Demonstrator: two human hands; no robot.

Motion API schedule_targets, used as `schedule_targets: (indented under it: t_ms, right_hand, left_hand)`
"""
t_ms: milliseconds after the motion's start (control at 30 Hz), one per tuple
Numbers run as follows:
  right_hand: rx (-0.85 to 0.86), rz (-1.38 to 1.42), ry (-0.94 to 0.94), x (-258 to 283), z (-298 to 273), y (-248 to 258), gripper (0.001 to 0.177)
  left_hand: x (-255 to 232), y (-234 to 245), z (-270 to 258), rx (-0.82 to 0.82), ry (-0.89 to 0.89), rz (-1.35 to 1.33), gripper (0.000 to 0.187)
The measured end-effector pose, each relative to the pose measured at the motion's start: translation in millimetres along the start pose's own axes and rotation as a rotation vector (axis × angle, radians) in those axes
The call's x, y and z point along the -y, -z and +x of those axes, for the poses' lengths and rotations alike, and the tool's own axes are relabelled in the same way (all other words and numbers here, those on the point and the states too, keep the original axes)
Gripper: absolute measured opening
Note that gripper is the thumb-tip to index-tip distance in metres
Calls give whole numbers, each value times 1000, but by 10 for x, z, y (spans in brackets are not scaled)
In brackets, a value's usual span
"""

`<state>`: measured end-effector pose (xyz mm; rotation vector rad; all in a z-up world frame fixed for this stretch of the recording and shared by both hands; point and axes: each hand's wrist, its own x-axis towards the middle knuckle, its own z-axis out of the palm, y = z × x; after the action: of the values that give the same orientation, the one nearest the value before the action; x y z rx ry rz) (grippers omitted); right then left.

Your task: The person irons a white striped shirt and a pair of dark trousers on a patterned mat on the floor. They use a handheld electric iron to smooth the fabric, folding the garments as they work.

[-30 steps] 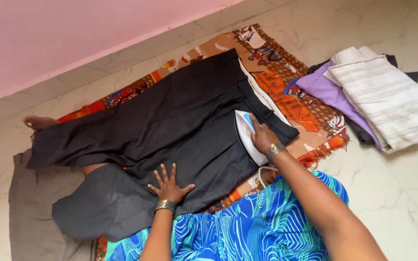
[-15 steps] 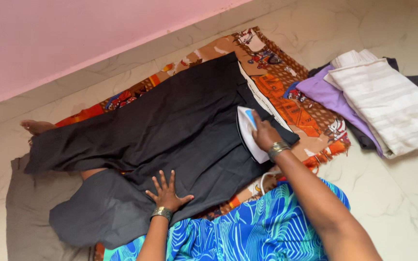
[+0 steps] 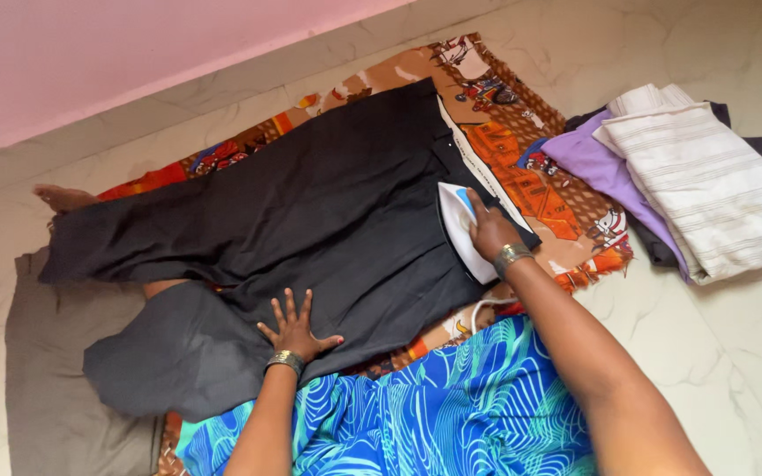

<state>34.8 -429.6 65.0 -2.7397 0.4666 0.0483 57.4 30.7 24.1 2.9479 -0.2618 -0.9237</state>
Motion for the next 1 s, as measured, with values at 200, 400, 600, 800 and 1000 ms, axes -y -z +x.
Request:
schedule_targets:
  t_ms: [200, 400, 600, 800, 1000]
  right_hand:
    - [8, -17, -35, -46, -372, 50, 78]
    - [-70, -49, -10, -20, -250, 2, 72]
    - [-52, -99, -76, -48, 16, 8, 70]
    - [38, -60, -64, 76, 73, 46, 76]
    - [123, -12, 145, 987, -393, -304, 76]
  left_hand:
    - [-35, 126, -144, 3, 8, -22, 140]
    - [46, -174, -81, -153, -58, -52, 116]
    - [167, -692, -162, -292, -466, -5, 79]
    - [-144, -19, -758, 44, -194, 8, 100]
    - [-314, 111, -793, 54, -120, 87, 134]
